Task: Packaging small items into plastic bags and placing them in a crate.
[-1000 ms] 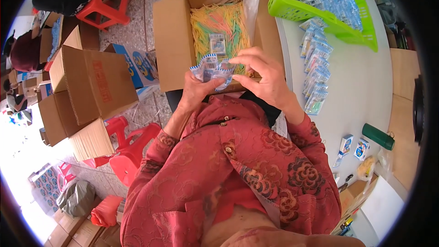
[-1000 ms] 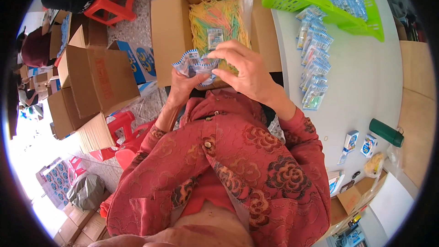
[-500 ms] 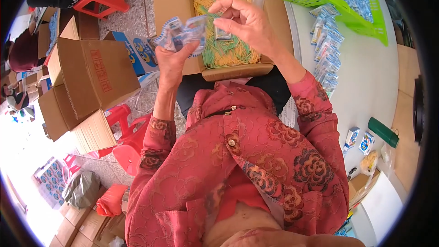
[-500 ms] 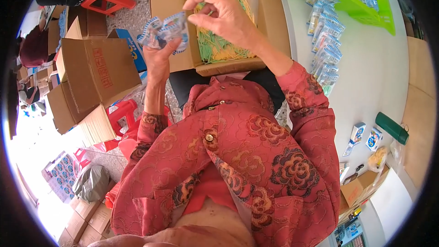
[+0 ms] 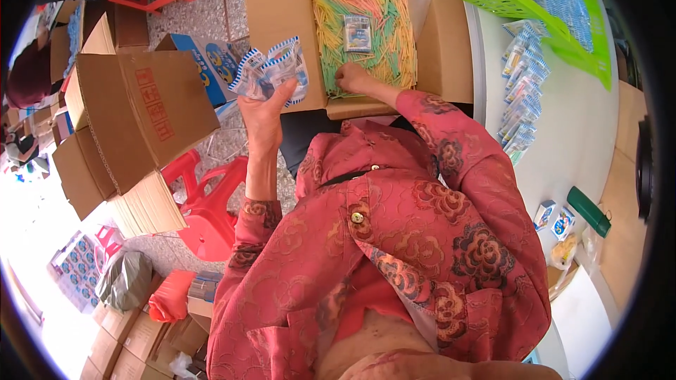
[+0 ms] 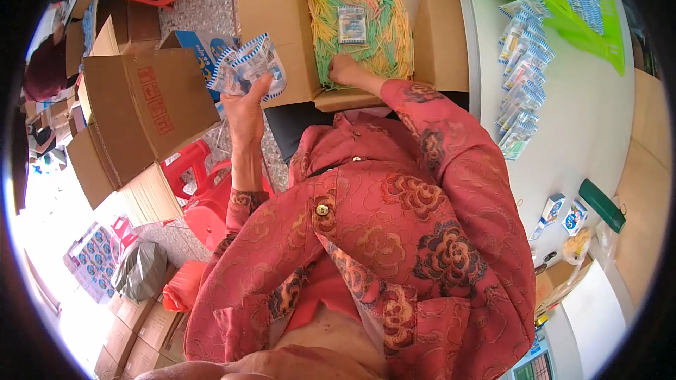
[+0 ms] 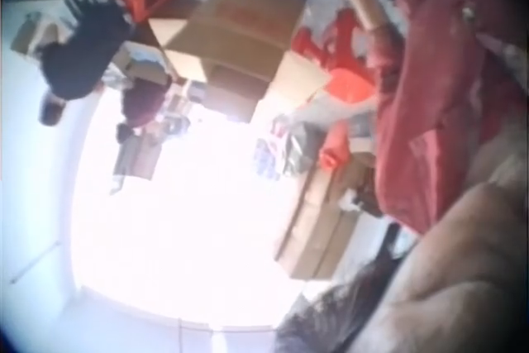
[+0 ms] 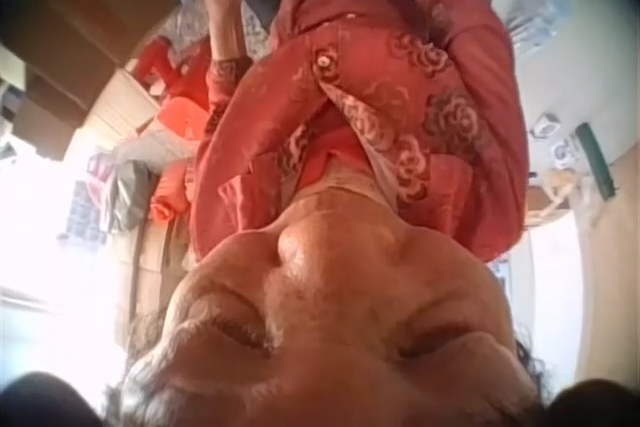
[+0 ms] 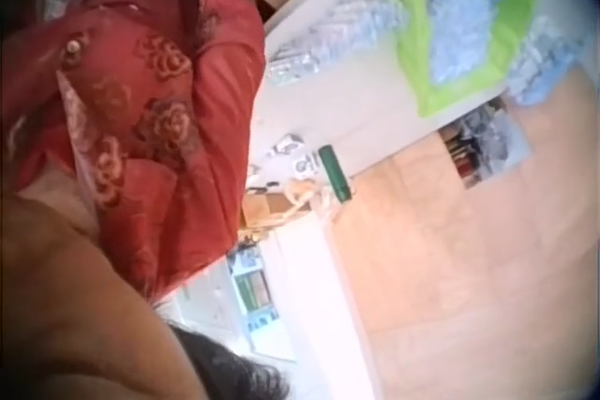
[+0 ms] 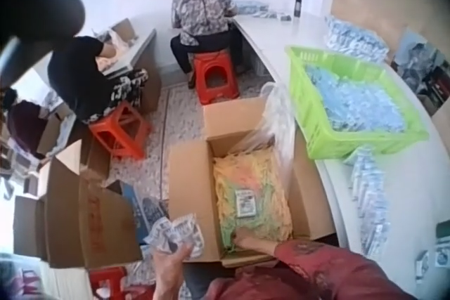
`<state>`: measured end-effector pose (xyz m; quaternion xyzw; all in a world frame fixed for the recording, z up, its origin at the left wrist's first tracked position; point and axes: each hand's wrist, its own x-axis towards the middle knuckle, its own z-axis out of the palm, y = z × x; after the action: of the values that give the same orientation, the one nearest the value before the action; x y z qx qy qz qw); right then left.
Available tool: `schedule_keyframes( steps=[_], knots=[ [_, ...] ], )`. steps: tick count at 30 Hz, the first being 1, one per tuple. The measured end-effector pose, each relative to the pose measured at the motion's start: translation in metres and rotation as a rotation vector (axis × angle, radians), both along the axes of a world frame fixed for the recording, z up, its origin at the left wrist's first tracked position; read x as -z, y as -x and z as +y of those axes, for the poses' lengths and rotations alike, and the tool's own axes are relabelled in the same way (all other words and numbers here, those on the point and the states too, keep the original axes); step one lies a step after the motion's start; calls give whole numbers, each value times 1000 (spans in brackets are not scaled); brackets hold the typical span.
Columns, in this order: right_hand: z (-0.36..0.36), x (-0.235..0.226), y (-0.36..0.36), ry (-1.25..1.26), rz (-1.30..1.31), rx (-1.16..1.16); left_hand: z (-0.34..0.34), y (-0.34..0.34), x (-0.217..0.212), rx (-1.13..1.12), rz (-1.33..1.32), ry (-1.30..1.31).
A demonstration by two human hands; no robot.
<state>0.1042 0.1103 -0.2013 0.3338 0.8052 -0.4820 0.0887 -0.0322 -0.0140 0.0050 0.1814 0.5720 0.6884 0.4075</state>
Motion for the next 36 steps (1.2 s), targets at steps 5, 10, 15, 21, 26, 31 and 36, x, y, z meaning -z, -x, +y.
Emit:
schedule_keyframes(
  steps=[5,10,15,21,26,31,36],
  knots=[
    [-13,29,19,-211,-2,160,-8,7,7,-9,-21,-16],
    [-15,26,29,-213,-72,164,-12,10,10,-33,-26,12],
    [-16,14,37,-177,-164,261,-12,9,10,-40,-69,23],
    [-5,1,46,234,-395,327,-14,9,12,-47,-54,4],
    [-1,23,45,439,-242,530,-13,6,13,-47,-38,26],
    [1,25,47,438,-237,511,-14,5,15,-47,-6,57],
    [4,35,36,193,-219,166,-12,5,18,-33,-16,43]
  ],
)
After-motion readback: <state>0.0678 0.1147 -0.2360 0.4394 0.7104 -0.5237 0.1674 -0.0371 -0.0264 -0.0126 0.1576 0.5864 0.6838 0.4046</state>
